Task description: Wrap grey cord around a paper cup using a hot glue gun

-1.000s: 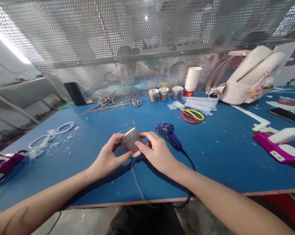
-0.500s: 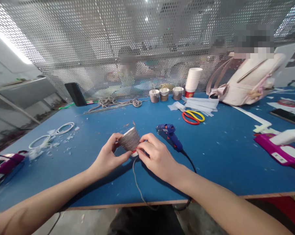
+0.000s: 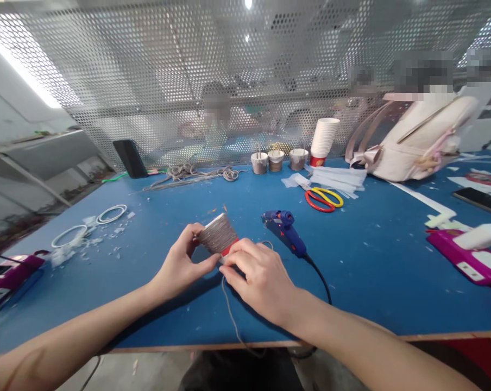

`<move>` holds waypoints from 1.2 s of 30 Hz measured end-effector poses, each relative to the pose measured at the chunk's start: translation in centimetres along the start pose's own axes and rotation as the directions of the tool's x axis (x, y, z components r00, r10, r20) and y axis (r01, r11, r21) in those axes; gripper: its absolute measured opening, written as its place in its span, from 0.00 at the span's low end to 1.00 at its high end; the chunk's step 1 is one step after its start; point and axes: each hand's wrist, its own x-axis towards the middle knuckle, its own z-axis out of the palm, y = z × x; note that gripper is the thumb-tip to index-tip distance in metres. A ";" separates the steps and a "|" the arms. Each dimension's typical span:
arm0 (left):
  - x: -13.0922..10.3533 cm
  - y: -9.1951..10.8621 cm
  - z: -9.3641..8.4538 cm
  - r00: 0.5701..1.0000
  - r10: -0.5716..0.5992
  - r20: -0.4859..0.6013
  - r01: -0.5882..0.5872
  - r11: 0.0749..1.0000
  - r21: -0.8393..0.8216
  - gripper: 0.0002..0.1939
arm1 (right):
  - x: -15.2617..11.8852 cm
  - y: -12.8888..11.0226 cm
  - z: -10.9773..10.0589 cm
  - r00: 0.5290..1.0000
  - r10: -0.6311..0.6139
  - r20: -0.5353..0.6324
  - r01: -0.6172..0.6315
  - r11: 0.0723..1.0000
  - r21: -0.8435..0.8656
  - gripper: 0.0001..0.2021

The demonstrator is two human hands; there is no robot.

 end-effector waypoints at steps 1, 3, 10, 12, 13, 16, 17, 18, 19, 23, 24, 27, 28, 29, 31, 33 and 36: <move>0.0 0.0 0.0 1.000 -0.003 0.000 0.003 1.000 -0.001 0.13 | 0.0 0.0 0.0 1.000 0.004 0.005 -0.004 1.000 0.001 0.07; 0.0 0.0 0.0 1.000 -0.007 -0.007 0.007 1.000 -0.002 0.13 | 0.0 0.0 0.0 1.000 0.022 0.002 -0.022 1.000 0.011 0.07; 0.4 0.1 -0.1 0.999 -0.027 -0.034 0.024 0.996 -0.085 0.12 | 0.3 -0.6 -2.0 0.956 -0.257 0.139 0.265 0.963 -0.042 0.04; 0.5 0.2 -0.2 0.999 -0.046 -0.017 0.044 0.991 -0.126 0.11 | 0.4 -0.4 -3.3 0.922 -0.370 0.116 0.384 0.913 -0.136 0.06; 0.6 0.2 -0.3 0.998 -0.055 -0.007 0.053 0.988 -0.146 0.11 | 0.4 -0.1 -4.1 0.916 -0.395 0.064 0.400 0.897 -0.189 0.08; 0.8 0.1 -0.4 0.998 -0.069 0.003 0.069 0.981 -0.181 0.11 | 0.2 2.0 -6.1 0.937 -0.242 -0.251 0.157 0.936 -0.314 0.12; 0.8 0.0 -0.4 0.997 -0.071 -0.003 0.069 0.981 -0.183 0.12 | 0.1 3.1 -6.6 0.920 -0.124 -0.372 0.004 0.952 -0.307 0.13; 0.8 0.0 -0.4 0.998 -0.070 -0.010 0.067 0.981 -0.183 0.12 | 0.0 4.1 -6.9 0.904 0.034 -0.427 -0.156 0.954 -0.255 0.15; 0.9 -0.1 -0.4 0.998 -0.068 -0.014 0.064 0.981 -0.185 0.12 | -0.2 5.1 -7.2 0.888 0.212 -0.407 -0.307 0.934 -0.182 0.19; 1.0 -0.2 -0.3 0.998 -0.052 -0.024 0.046 0.980 -0.191 0.12 | -0.7 7.4 -6.8 0.763 0.646 0.022 -0.645 0.763 -0.054 0.22; 1.1 -0.3 -0.2 0.999 -0.044 -0.028 0.038 0.982 -0.187 0.12 | -0.7 7.5 -6.4 0.741 0.665 0.093 -0.663 0.746 -0.058 0.20; 1.1 -0.5 -0.1 0.999 -0.031 -0.030 0.026 0.987 -0.161 0.13 | 0.0 7.6 -5.3 0.732 0.670 0.124 -0.666 0.742 -0.075 0.15; 1.2 -0.5 -0.1 0.999 -0.030 -0.028 0.026 0.988 -0.154 0.13 | 0.3 7.7 -5.0 0.732 0.671 0.114 -0.667 0.741 -0.078 0.13; 1.2 -0.6 -0.1 0.999 -0.028 -0.025 0.024 0.989 -0.147 0.13 | 0.6 7.8 -4.7 0.731 0.674 0.108 -0.669 0.739 -0.077 0.12; 1.2 -0.8 -0.1 1.000 -0.020 -0.022 0.017 0.990 -0.137 0.14 | 1.1 8.0 -4.4 0.731 0.673 0.112 -0.670 0.739 -0.064 0.10; 1.2 -1.0 -0.1 1.000 -0.014 -0.026 0.010 0.992 -0.122 0.14 | 1.4 7.8 -4.4 0.750 0.652 0.110 -0.654 0.756 -0.020 0.10; 1.2 -1.2 -0.1 0.999 -0.023 -0.044 0.020 0.996 -0.082 0.14 | 1.1 6.3 -4.7 0.800 0.589 0.117 -0.596 0.802 0.036 0.10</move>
